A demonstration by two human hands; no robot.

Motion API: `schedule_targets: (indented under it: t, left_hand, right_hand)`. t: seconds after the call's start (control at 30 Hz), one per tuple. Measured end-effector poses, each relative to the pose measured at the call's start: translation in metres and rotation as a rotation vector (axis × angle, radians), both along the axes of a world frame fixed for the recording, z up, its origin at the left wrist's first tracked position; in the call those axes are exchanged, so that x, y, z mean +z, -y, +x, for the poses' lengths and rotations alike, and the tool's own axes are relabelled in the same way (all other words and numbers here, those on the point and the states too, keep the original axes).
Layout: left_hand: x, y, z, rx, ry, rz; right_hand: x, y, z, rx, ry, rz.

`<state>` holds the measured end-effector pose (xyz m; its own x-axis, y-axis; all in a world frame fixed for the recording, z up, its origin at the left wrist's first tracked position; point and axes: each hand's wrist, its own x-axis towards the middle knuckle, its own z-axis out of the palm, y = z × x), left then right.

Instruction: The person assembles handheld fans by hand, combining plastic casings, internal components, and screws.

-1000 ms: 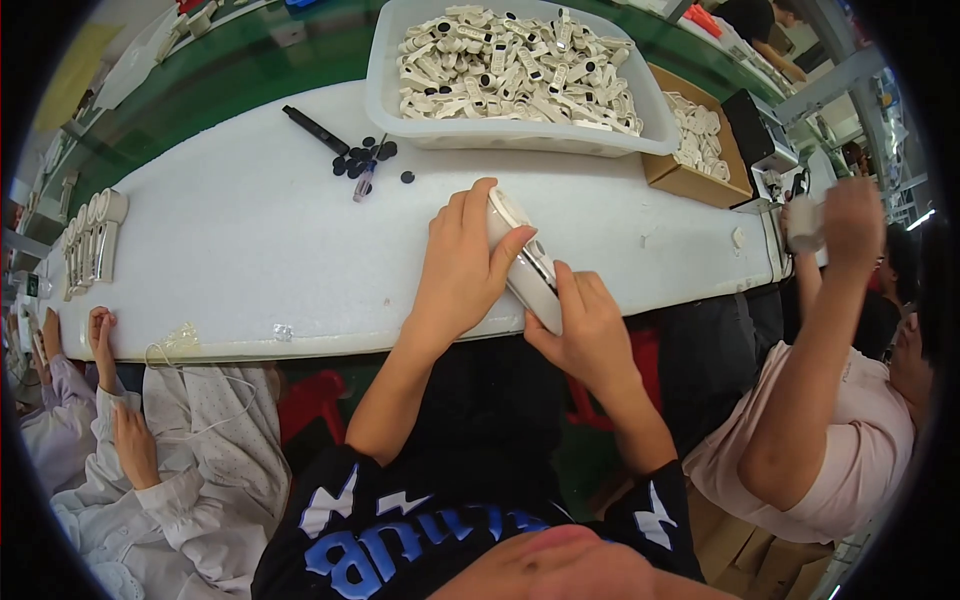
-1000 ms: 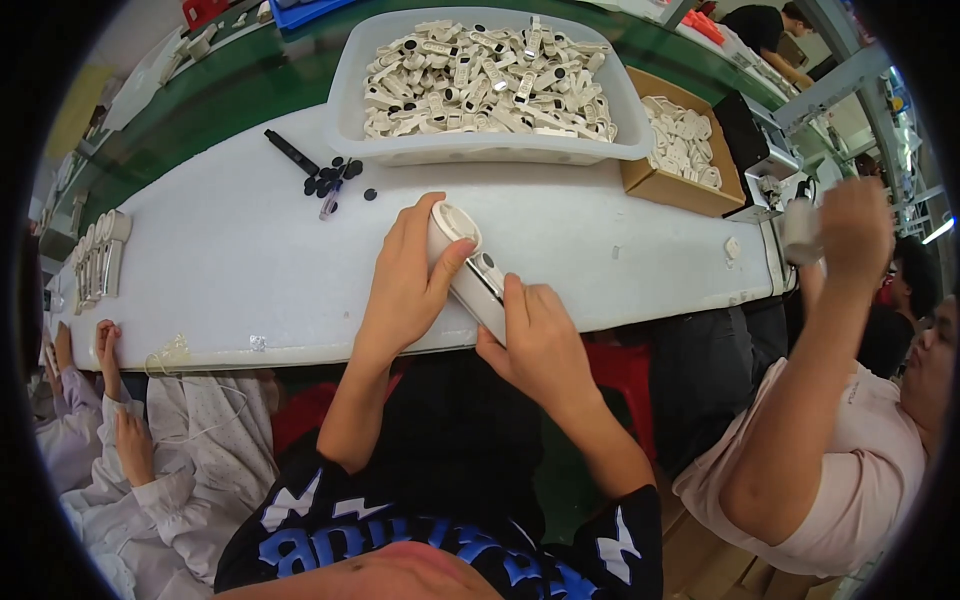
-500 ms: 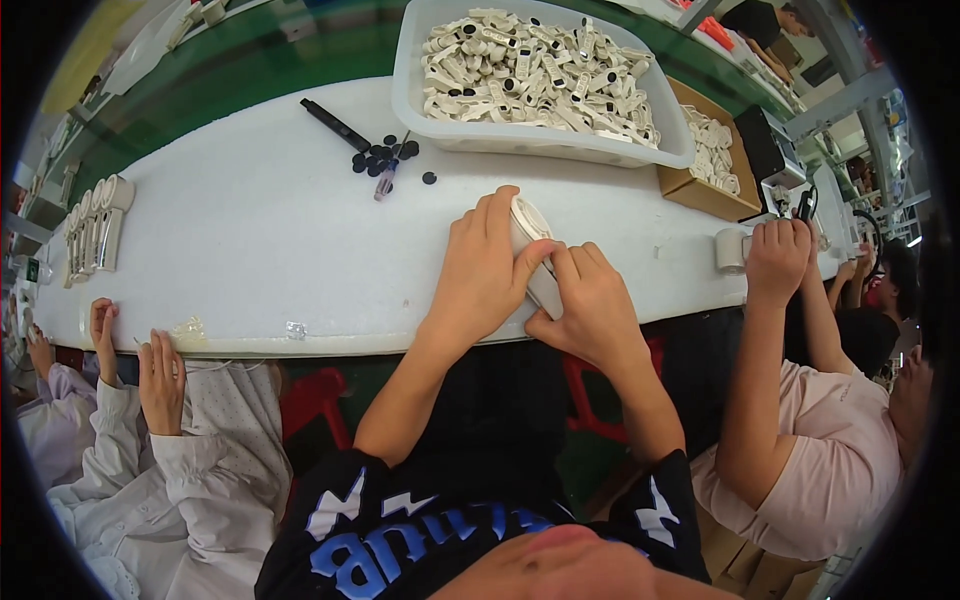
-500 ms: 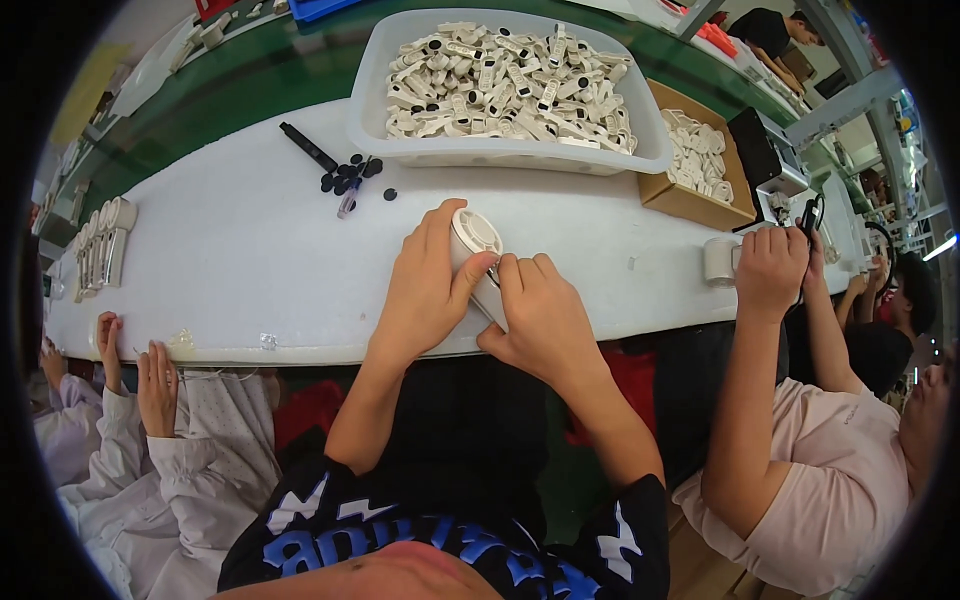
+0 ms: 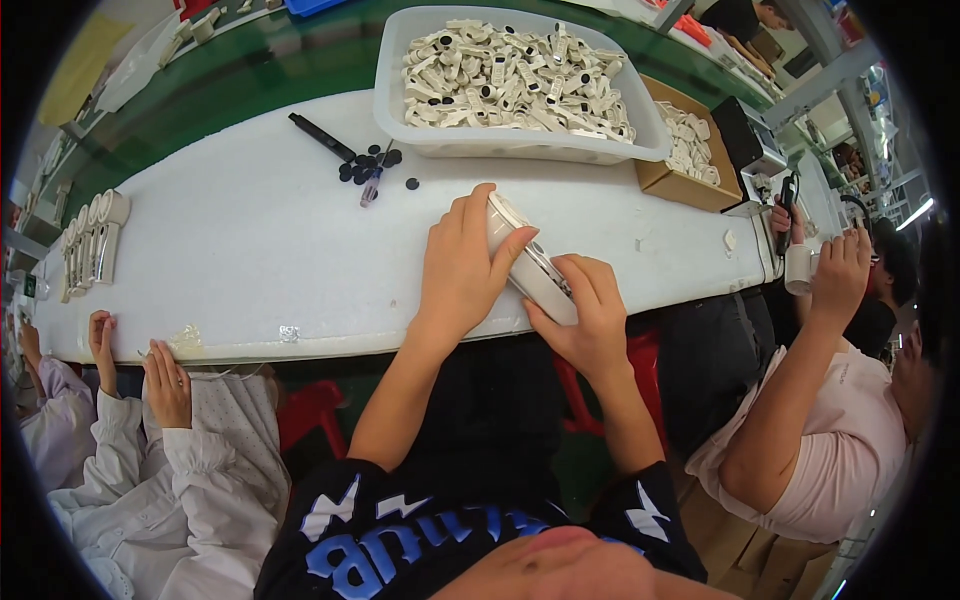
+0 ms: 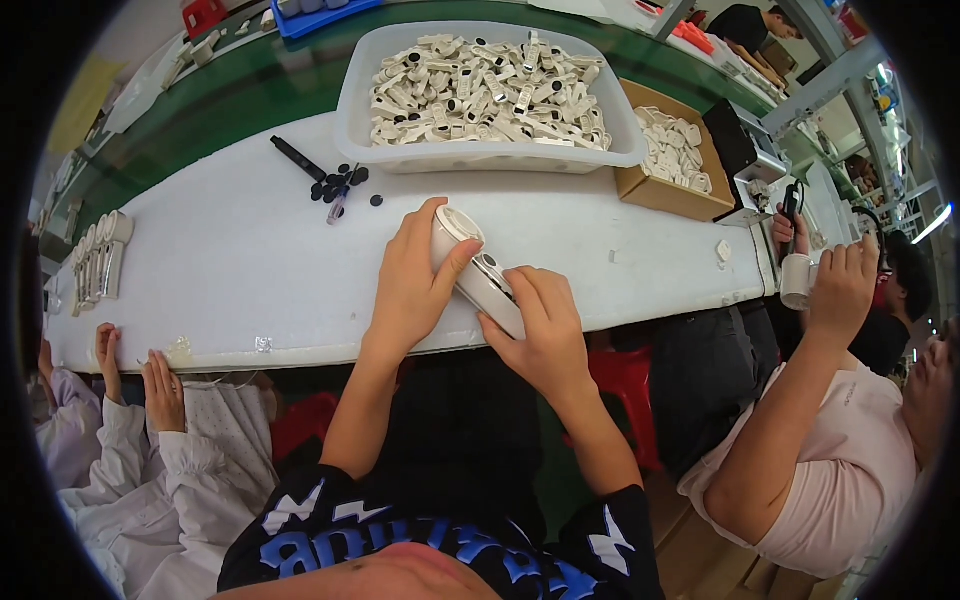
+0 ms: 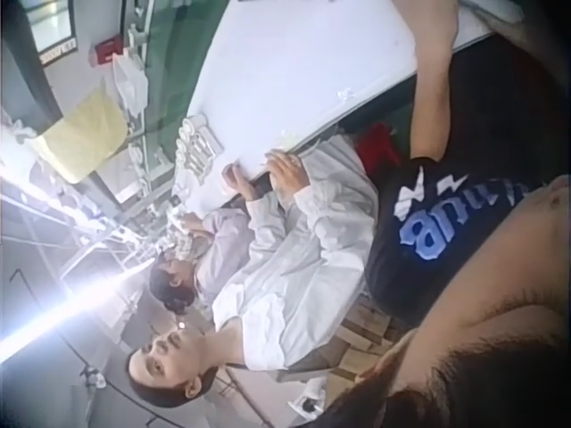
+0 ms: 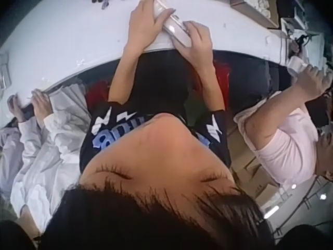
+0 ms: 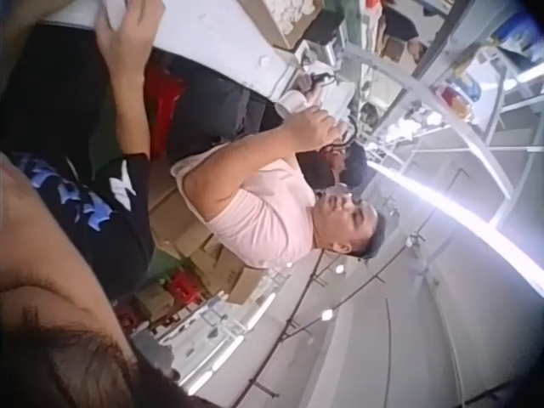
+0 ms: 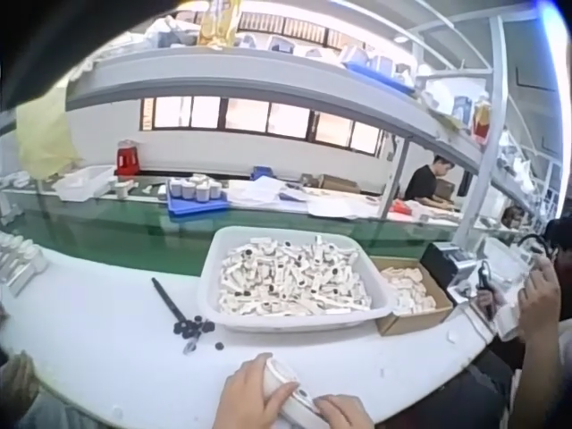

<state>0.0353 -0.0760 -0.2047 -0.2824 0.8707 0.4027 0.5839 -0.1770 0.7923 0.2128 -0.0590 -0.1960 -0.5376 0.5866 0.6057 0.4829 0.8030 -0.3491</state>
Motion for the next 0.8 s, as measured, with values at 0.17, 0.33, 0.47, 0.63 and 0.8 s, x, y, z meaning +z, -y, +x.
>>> schedule_targets:
  t: [0.17, 0.33, 0.47, 0.63, 0.8]
  left_hand:
    - [-0.002, -0.003, 0.006, 0.016, -0.040, 0.062]
    - [0.006, 0.009, 0.002, -0.055, 0.120, 0.028]
    - [0.001, 0.040, -0.021, -0.173, 0.423, 0.010]
    - [-0.002, 0.073, -0.027, -0.245, 0.278, 0.017]
    - [0.008, 0.073, -0.017, -0.144, -0.004, 0.087]
  right_hand:
    - [-0.003, -0.002, 0.000, 0.049, -0.012, 0.107]
    - [-0.010, 0.006, 0.000, 0.025, -0.092, 0.032]
    - [-0.017, 0.012, -0.005, -0.036, -0.136, -0.152]
    - [-0.008, 0.024, 0.008, 0.024, -0.133, -0.297]
    - [-0.014, 0.024, 0.004, 0.107, -0.206, -0.267]
